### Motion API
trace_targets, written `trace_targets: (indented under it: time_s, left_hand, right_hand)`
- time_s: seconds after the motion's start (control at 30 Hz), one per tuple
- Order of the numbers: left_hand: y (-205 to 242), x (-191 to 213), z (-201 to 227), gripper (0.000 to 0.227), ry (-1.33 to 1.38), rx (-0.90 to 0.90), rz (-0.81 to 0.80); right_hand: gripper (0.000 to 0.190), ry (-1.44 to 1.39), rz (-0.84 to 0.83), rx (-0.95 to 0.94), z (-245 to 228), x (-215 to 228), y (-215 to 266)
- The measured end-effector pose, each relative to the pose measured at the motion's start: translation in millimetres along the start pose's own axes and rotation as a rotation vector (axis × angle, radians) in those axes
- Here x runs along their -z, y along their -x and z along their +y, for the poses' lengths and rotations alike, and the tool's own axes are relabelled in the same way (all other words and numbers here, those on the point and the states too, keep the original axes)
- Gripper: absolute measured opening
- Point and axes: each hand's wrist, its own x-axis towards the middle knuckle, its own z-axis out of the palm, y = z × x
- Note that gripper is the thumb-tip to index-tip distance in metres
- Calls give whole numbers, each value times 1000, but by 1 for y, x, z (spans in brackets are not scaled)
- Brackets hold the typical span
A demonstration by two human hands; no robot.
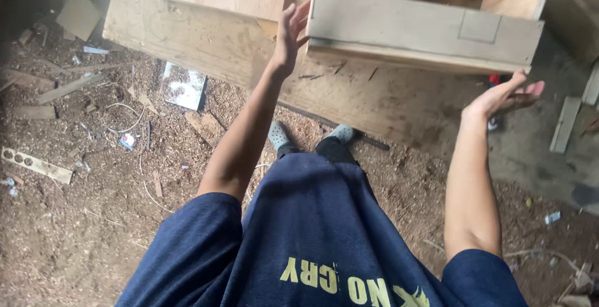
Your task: The person assembles a wooden box-like structure by positioning planks and hammering nails into place. They repeatedly align pieces, insert nails, and strike them with a hammer to secure the joints.
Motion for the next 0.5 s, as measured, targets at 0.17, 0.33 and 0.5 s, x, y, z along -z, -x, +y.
trace_targets:
  time_s: [0.17,0.33,0.5]
  left_hand:
    - [-6,-22,-18,94,88,5,162]
    - [-37,-18,-54,95,171,49,379]
    - [-104,10,-60,88,174,-139,373]
  right_hand:
    - [91,48,-260,-217,24,-7,-35]
    - [95,43,-325,-218,35,-15,-47]
    - [89,56,-411,-233,26,-46,-74]
